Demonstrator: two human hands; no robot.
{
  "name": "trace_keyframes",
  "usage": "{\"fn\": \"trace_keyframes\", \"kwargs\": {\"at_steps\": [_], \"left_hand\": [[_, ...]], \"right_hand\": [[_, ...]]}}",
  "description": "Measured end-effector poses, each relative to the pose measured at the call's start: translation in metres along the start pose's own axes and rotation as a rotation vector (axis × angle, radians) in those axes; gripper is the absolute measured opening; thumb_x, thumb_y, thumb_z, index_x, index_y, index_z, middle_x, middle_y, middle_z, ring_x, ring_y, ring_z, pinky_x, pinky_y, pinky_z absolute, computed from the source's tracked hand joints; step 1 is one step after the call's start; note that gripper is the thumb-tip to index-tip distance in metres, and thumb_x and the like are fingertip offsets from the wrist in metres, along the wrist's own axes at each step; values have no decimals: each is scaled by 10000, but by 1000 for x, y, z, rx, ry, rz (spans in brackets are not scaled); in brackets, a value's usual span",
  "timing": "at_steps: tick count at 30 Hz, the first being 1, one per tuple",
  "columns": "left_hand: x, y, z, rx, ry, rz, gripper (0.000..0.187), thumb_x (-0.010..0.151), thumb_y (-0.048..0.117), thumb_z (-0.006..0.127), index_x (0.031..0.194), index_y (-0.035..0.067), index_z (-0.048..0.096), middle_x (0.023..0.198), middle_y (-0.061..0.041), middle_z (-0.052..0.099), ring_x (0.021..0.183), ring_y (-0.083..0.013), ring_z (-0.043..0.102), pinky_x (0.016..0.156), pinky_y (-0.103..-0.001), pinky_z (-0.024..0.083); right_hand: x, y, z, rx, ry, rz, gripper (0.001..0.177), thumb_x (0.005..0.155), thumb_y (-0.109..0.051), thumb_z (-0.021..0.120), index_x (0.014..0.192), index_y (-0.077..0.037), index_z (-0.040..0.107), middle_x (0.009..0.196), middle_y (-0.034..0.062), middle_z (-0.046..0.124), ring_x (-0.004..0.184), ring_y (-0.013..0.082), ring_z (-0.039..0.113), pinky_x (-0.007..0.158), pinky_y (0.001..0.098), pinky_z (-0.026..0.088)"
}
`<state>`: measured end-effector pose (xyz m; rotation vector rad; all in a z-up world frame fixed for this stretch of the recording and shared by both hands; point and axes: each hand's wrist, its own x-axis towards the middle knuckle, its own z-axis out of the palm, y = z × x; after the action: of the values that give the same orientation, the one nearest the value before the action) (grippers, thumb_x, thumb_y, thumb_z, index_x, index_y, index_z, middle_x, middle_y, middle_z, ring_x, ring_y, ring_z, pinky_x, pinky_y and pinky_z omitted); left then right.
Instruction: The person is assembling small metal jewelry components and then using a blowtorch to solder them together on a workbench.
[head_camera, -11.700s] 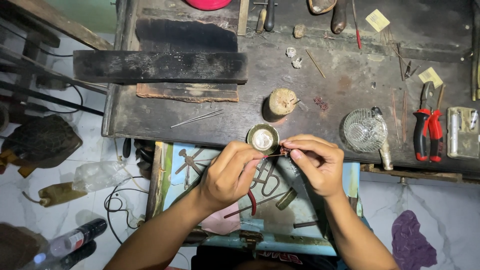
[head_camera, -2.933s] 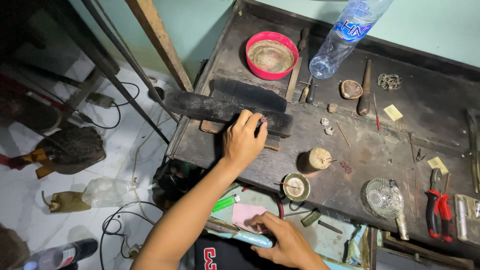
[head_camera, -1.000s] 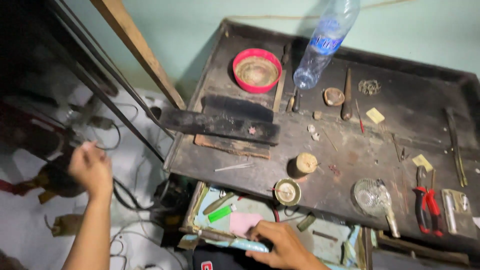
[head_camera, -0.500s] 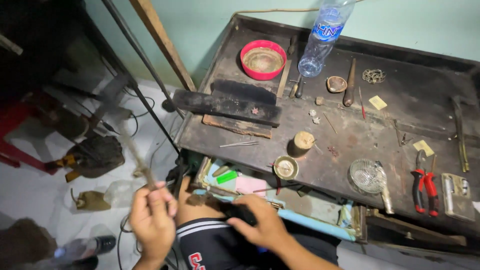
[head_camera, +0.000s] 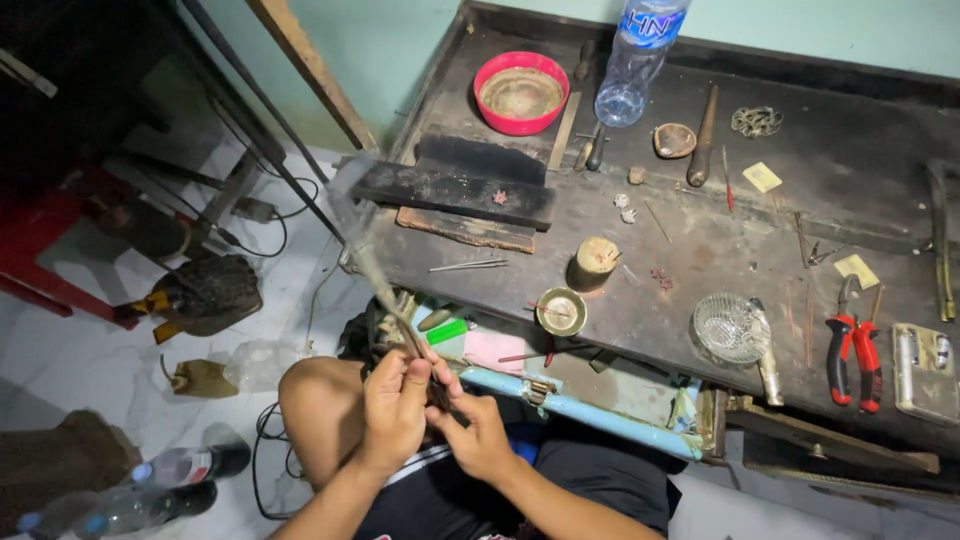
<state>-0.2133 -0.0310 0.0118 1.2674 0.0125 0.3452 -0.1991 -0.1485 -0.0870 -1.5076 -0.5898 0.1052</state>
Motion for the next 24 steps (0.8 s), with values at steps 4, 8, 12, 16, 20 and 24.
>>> {"fn": "trace_keyframes", "kwargs": {"at_steps": [4,8,12,16,20,24], "left_hand": [[6,-9,-21,-126,-68,-10,295,1062,298,557,1062,3,544,894,-130,633,840,-267,696,803,-404,620],[21,-21,-36,286,-8,-22,305,1042,270,530,1041,7,686,1092,-224,779,863,-229,698,643,-297,467],[60,-18,-33,620,-184,129,351,1069,206,438,1108,10,727,1099,-108,772,1041,-205,721,950,-332,526],[86,-73,-45,966,-441,143,286,864,6,517,1071,-40,710,1198,-162,718,1128,-312,677,1063,-371,469],[101,-100,-33,1466,-552,-148,163,888,201,665,958,71,733,938,-202,710,903,-451,695,773,-564,552],[95,-126,-37,1629,-471,-133,95,827,-5,661,877,22,737,918,-212,701,857,-456,719,733,-540,586]], "right_hand": [[17,-9,-4,80,-73,-47,152,1019,-151,668,948,-16,673,820,-54,499,762,85,442,677,286,423],[33,-25,3,222,-81,37,333,1085,-396,461,1102,-69,518,811,56,596,646,135,556,595,280,501],[42,-27,-7,472,48,293,234,1119,-268,394,1162,-50,469,599,79,399,424,157,406,468,294,494],[7,-37,-35,296,105,210,276,1088,-196,459,1123,48,584,840,109,572,645,147,517,599,299,564],[-10,-49,-60,260,136,230,357,1070,-206,475,1325,22,578,652,104,546,523,167,527,583,314,562],[-31,-20,-79,347,109,163,646,1054,-98,508,1599,-146,165,920,261,731,613,274,710,728,409,622]]}}
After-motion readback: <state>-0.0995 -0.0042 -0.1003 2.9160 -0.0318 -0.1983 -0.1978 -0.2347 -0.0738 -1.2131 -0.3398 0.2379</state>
